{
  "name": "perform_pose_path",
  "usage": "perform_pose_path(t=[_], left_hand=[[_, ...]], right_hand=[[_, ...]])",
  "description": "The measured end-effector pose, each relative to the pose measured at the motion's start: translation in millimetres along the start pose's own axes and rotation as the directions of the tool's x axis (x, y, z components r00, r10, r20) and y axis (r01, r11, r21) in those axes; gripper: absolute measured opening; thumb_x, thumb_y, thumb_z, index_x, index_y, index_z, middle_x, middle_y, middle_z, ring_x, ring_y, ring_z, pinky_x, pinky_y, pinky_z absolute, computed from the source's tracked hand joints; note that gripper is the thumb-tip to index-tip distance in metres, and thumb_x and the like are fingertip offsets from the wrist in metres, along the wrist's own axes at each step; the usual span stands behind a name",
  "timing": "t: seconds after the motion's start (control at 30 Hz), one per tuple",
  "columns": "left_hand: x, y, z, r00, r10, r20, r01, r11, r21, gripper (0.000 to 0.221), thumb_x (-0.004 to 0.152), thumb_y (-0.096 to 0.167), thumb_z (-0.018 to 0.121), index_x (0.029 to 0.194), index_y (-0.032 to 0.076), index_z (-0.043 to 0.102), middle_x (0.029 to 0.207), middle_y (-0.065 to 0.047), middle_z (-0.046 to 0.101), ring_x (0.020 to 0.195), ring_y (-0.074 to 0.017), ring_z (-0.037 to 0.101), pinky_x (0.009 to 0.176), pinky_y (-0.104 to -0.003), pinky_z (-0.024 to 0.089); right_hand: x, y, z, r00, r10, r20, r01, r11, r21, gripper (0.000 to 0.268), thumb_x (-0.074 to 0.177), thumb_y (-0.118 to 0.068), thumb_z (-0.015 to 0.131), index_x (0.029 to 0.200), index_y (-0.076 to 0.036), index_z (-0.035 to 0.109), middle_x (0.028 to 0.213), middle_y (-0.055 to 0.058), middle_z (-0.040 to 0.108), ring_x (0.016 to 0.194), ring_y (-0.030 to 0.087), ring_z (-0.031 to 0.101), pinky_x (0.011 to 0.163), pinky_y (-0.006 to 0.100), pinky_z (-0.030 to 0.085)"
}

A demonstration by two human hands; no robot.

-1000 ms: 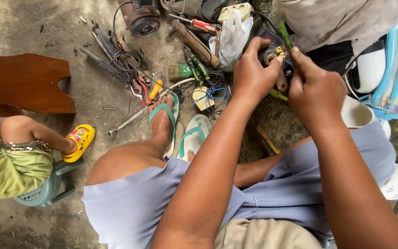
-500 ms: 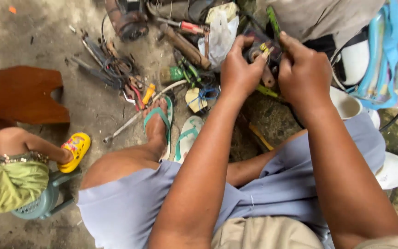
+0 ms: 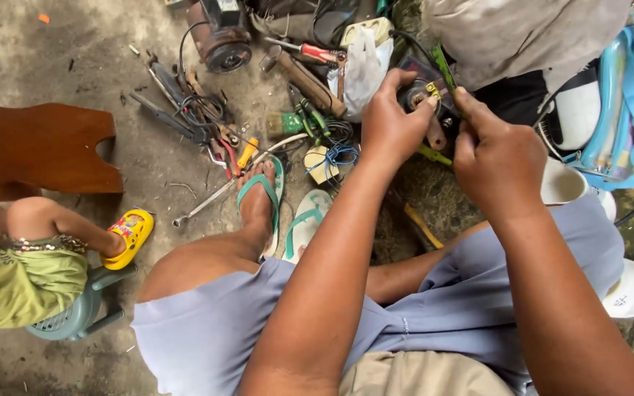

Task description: Connecting and stripping wires for electronic repair using pliers

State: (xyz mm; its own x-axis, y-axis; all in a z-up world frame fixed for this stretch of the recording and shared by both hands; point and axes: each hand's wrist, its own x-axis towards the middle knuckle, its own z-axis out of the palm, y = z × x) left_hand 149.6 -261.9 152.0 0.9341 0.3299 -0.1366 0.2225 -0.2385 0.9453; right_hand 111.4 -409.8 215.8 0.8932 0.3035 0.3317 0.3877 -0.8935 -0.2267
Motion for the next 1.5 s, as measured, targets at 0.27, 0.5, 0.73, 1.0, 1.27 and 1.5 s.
perform_pose_path(t=[0.27,0.5,0.73,1.0,1.27,1.5], left_hand=[[4,8,-1,1.000,0.017,0.013,-0.017,1.000,-0.005,0.043,0.077,0.016,0.072,0.117,0.006,0.065,0.109,-0.012,0.077,0.091,-0.0255,0.076,0.082,-0.036,0.061],[-3,12,-3,0.999,-0.008,0.054,0.006,0.999,0.051,0.043,0.081,0.014,0.074,0.122,0.010,0.060,0.113,-0.011,0.077,0.090,-0.0237,0.080,0.077,-0.037,0.065],[-8,4,-3,1.000,0.011,-0.005,-0.011,1.000,-0.021,0.045,0.080,0.013,0.075,0.123,0.006,0.061,0.114,-0.013,0.075,0.096,-0.0262,0.076,0.086,-0.038,0.061],[-16,20,-5,0.996,-0.088,-0.014,0.090,0.989,0.121,0.061,0.082,0.020,0.072,0.135,0.009,0.045,0.107,-0.020,0.075,0.090,-0.0360,0.077,0.076,-0.047,0.061],[-46,39,-2,0.967,0.249,-0.059,-0.225,0.939,0.261,0.053,0.082,0.017,0.073,0.126,0.011,0.044,0.120,-0.015,0.064,0.092,-0.0420,0.070,0.073,-0.054,0.054],[-52,46,-16,0.937,0.349,-0.002,-0.337,0.907,0.251,0.051,0.082,0.010,0.077,0.123,0.007,0.046,0.112,-0.020,0.055,0.108,-0.0527,0.062,0.085,-0.063,0.057]], right_hand=[[16,4,4,0.998,0.019,-0.053,-0.013,0.995,0.098,0.044,0.092,-0.002,0.065,0.133,-0.005,0.080,0.090,0.018,0.078,0.058,0.040,0.065,0.052,0.046,0.048],[15,7,22,0.997,0.058,-0.045,-0.054,0.995,0.081,0.037,0.092,-0.003,0.066,0.126,-0.004,0.082,0.089,0.020,0.077,0.059,0.040,0.067,0.051,0.047,0.051],[12,-1,-1,0.992,0.103,0.072,-0.106,0.993,0.041,0.039,0.093,-0.011,0.065,0.127,-0.010,0.083,0.088,0.017,0.077,0.056,0.038,0.066,0.050,0.045,0.050],[7,-9,-19,0.994,0.086,0.064,-0.082,0.995,-0.052,0.039,0.091,-0.015,0.063,0.124,-0.012,0.084,0.085,0.020,0.076,0.060,0.044,0.065,0.054,0.050,0.051],[20,10,-27,0.994,0.097,-0.050,-0.089,0.986,0.142,0.039,0.094,-0.004,0.062,0.127,-0.003,0.081,0.100,0.019,0.078,0.065,0.038,0.068,0.057,0.045,0.051],[-6,40,5,0.942,0.294,0.162,-0.319,0.934,0.162,0.037,0.098,-0.023,0.061,0.129,-0.032,0.077,0.094,0.014,0.077,0.087,0.048,0.071,0.078,0.057,0.057]])
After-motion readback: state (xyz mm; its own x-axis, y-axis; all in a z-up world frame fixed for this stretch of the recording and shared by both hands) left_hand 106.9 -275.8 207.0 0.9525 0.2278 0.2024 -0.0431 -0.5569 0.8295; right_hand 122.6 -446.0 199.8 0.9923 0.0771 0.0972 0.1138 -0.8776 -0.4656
